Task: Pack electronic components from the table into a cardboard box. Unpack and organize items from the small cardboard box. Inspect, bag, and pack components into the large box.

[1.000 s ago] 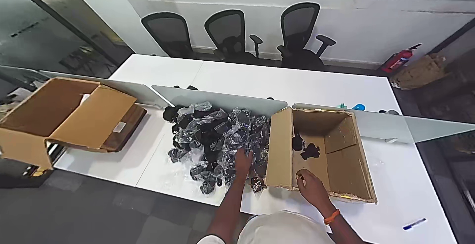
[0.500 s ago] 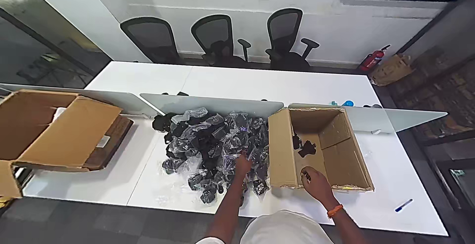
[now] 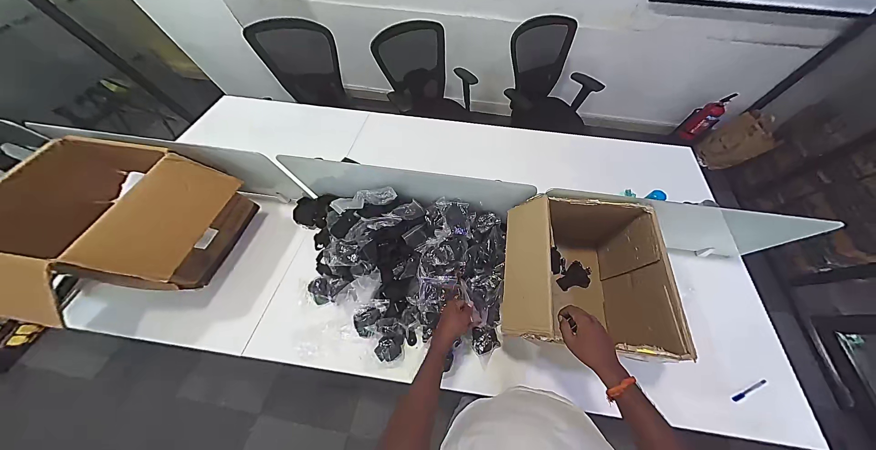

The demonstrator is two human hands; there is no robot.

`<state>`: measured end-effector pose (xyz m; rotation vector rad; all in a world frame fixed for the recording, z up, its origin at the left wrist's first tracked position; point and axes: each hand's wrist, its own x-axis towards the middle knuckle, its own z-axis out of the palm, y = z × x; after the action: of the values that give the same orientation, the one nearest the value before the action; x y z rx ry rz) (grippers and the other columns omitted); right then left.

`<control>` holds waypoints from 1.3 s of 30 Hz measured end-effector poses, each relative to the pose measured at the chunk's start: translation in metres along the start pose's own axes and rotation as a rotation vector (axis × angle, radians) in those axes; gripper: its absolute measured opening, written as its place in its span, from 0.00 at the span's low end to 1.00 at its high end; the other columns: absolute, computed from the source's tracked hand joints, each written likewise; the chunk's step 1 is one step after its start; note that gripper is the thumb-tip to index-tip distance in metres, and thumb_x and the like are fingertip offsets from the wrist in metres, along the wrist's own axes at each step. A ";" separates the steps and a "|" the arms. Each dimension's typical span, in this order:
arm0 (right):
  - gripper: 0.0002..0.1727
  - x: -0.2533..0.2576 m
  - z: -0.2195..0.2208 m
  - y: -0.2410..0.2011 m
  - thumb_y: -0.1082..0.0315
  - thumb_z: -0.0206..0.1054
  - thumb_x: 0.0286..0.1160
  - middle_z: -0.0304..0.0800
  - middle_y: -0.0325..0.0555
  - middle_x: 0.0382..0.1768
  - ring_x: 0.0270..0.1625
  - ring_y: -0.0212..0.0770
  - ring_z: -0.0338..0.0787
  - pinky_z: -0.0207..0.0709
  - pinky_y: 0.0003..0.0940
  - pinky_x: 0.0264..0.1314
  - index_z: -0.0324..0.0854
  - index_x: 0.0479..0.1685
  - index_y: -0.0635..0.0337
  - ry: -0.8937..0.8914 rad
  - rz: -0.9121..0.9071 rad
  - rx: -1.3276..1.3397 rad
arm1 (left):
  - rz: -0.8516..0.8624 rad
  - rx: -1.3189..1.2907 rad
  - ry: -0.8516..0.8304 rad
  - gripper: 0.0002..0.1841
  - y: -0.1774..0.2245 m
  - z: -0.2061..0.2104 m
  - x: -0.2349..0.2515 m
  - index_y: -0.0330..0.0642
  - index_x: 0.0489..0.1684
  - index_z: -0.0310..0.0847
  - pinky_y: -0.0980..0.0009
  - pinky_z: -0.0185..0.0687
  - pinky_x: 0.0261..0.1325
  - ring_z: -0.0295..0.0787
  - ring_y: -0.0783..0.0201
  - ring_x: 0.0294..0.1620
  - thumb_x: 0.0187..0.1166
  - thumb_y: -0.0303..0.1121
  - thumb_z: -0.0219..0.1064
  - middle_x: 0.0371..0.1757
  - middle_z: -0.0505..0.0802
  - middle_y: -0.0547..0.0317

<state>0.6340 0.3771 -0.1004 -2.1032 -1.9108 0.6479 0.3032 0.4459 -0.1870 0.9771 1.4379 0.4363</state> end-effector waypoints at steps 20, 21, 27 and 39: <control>0.40 -0.024 -0.033 0.004 0.38 0.46 0.87 0.84 0.49 0.70 0.67 0.41 0.88 0.86 0.43 0.66 0.53 0.89 0.58 0.023 0.068 1.469 | 0.914 -0.071 -0.272 0.16 0.145 0.126 -0.106 0.34 0.22 0.87 0.71 0.88 0.45 0.88 0.70 0.38 0.82 0.33 0.68 0.37 0.91 0.55; 0.38 -0.024 -0.036 0.010 0.41 0.47 0.87 0.84 0.48 0.69 0.66 0.41 0.88 0.86 0.43 0.66 0.54 0.89 0.57 0.031 0.090 1.527 | 0.874 -0.070 -0.264 0.15 0.145 0.136 -0.105 0.34 0.22 0.86 0.73 0.87 0.42 0.87 0.70 0.35 0.81 0.33 0.69 0.34 0.90 0.56; 0.30 -0.013 -0.066 0.057 0.64 0.54 0.79 0.87 0.49 0.62 0.59 0.41 0.90 0.87 0.41 0.59 0.63 0.82 0.61 0.139 0.110 1.437 | 0.618 -0.206 -0.214 0.10 0.153 0.181 -0.099 0.30 0.53 0.88 0.67 0.93 0.46 0.94 0.65 0.36 0.82 0.27 0.67 0.39 0.96 0.54; 0.30 0.014 -0.076 0.112 0.62 0.64 0.82 0.82 0.53 0.73 0.68 0.43 0.88 0.84 0.43 0.68 0.66 0.83 0.59 0.007 0.153 0.940 | 0.533 -0.205 -0.072 0.07 0.150 0.232 -0.080 0.29 0.45 0.89 0.68 0.91 0.42 0.92 0.66 0.32 0.80 0.25 0.68 0.33 0.95 0.54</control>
<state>0.7689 0.3865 -0.0868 -1.5978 -1.0713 1.2503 0.5554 0.4010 -0.0564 1.1904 1.0311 0.9099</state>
